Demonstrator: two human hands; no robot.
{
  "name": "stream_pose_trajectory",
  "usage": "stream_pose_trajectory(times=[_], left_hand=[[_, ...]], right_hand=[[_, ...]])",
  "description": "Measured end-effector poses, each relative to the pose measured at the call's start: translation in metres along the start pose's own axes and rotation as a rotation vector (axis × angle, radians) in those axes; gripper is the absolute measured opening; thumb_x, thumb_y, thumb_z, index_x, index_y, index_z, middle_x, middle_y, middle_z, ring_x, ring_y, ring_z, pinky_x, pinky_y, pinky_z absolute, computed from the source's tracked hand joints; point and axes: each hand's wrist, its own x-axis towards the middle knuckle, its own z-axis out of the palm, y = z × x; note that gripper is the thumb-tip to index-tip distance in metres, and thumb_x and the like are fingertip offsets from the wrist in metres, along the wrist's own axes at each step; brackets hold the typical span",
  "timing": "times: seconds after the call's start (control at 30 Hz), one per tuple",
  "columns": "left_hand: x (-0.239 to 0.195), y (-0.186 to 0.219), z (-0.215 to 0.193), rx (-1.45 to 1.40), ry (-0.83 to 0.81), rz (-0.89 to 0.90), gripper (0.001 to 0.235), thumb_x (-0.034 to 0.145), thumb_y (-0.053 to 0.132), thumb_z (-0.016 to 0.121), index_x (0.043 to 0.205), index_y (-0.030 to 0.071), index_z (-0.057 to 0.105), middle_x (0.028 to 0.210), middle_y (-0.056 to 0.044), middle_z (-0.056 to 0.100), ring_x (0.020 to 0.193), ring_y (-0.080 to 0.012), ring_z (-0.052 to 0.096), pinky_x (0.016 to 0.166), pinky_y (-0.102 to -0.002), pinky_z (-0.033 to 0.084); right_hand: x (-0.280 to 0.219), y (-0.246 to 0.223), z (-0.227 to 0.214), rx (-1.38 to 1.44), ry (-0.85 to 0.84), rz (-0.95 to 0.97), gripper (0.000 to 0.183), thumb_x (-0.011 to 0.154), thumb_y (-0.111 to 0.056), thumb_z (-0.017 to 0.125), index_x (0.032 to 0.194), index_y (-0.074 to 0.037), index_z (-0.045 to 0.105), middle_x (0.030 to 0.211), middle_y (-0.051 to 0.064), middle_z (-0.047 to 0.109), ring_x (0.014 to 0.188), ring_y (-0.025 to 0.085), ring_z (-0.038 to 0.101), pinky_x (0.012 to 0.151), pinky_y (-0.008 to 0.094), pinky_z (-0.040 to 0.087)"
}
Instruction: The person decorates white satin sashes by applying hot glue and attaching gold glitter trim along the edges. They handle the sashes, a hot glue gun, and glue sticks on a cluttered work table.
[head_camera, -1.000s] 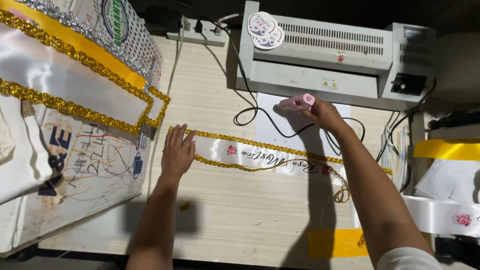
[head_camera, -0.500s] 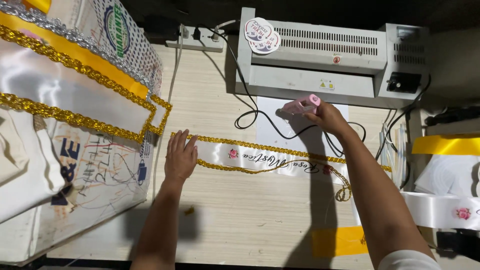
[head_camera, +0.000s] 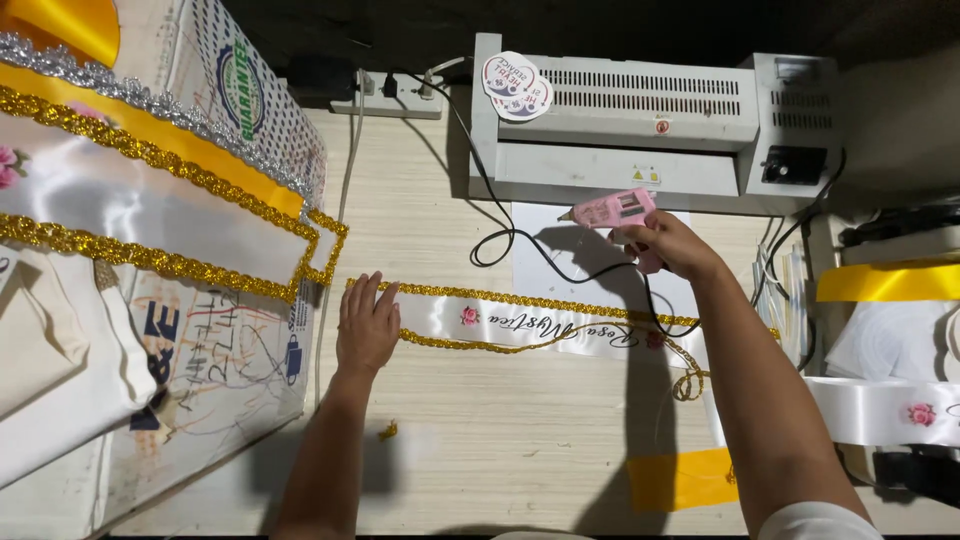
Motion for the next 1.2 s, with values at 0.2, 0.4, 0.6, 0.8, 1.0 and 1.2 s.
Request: stream_pose_trajectory(times=[0.2, 0.4, 0.6, 0.8, 1.0, 1.2], left_hand=[[0.001, 0.0, 0.0, -0.005, 0.007, -0.002, 0.039, 0.097, 0.023, 0.061, 0.135, 0.014, 0.064, 0.148, -0.013, 0.053, 0.143, -0.0322, 0.044, 0.123, -0.049, 0.031], [0.0, -0.001, 0.004, 0.006, 0.002, -0.003, 0.039, 0.098, 0.024, 0.061, 0.135, 0.014, 0.064, 0.149, -0.013, 0.052, 0.143, -0.0318, 0.043, 0.123, -0.049, 0.03], [-0.003, -0.005, 0.011, 0.035, -0.041, -0.024, 0.04, 0.099, 0.026, 0.058, 0.138, 0.016, 0.062, 0.151, -0.012, 0.05, 0.146, -0.0299, 0.04, 0.124, -0.048, 0.027], [-0.003, -0.004, 0.009, 0.051, -0.072, -0.027, 0.041, 0.102, 0.028, 0.055, 0.141, 0.017, 0.059, 0.152, -0.012, 0.048, 0.147, -0.0291, 0.038, 0.125, -0.047, 0.025], [-0.002, -0.003, 0.008, 0.051, -0.072, -0.029, 0.04, 0.101, 0.027, 0.055, 0.14, 0.017, 0.06, 0.152, -0.011, 0.049, 0.146, -0.0293, 0.039, 0.125, -0.047, 0.026], [-0.003, -0.004, 0.009, 0.045, -0.071, -0.026, 0.04, 0.101, 0.027, 0.056, 0.14, 0.016, 0.06, 0.152, -0.012, 0.049, 0.146, -0.0298, 0.039, 0.126, -0.047, 0.027]], right_hand=[[-0.004, -0.007, 0.003, 0.042, -0.008, -0.003, 0.031, 0.098, -0.027, 0.063, 0.088, 0.001, 0.07, 0.07, 0.003, 0.063, 0.06, 0.01, 0.052, 0.052, 0.028, 0.042], [-0.014, -0.03, 0.012, -0.057, -0.025, -0.02, 0.034, 0.097, -0.031, 0.064, 0.083, -0.002, 0.073, 0.063, 0.001, 0.057, 0.057, 0.009, 0.05, 0.052, 0.026, 0.038], [-0.02, -0.04, 0.019, -0.086, -0.009, 0.006, 0.033, 0.097, -0.032, 0.064, 0.082, -0.003, 0.071, 0.062, -0.001, 0.055, 0.056, 0.009, 0.049, 0.052, 0.026, 0.037], [-0.016, -0.031, 0.016, -0.053, -0.038, -0.058, 0.031, 0.097, -0.03, 0.065, 0.081, -0.004, 0.07, 0.063, -0.002, 0.056, 0.056, 0.009, 0.049, 0.052, 0.026, 0.039], [-0.007, -0.024, 0.014, 0.002, 0.033, 0.042, 0.025, 0.1, -0.027, 0.062, 0.095, -0.003, 0.068, 0.072, 0.0, 0.063, 0.063, 0.008, 0.057, 0.055, 0.026, 0.044], [-0.01, -0.035, 0.016, 0.17, -0.017, 0.097, 0.029, 0.1, -0.022, 0.05, 0.113, -0.001, 0.064, 0.084, 0.006, 0.072, 0.061, 0.011, 0.061, 0.047, 0.028, 0.048]])
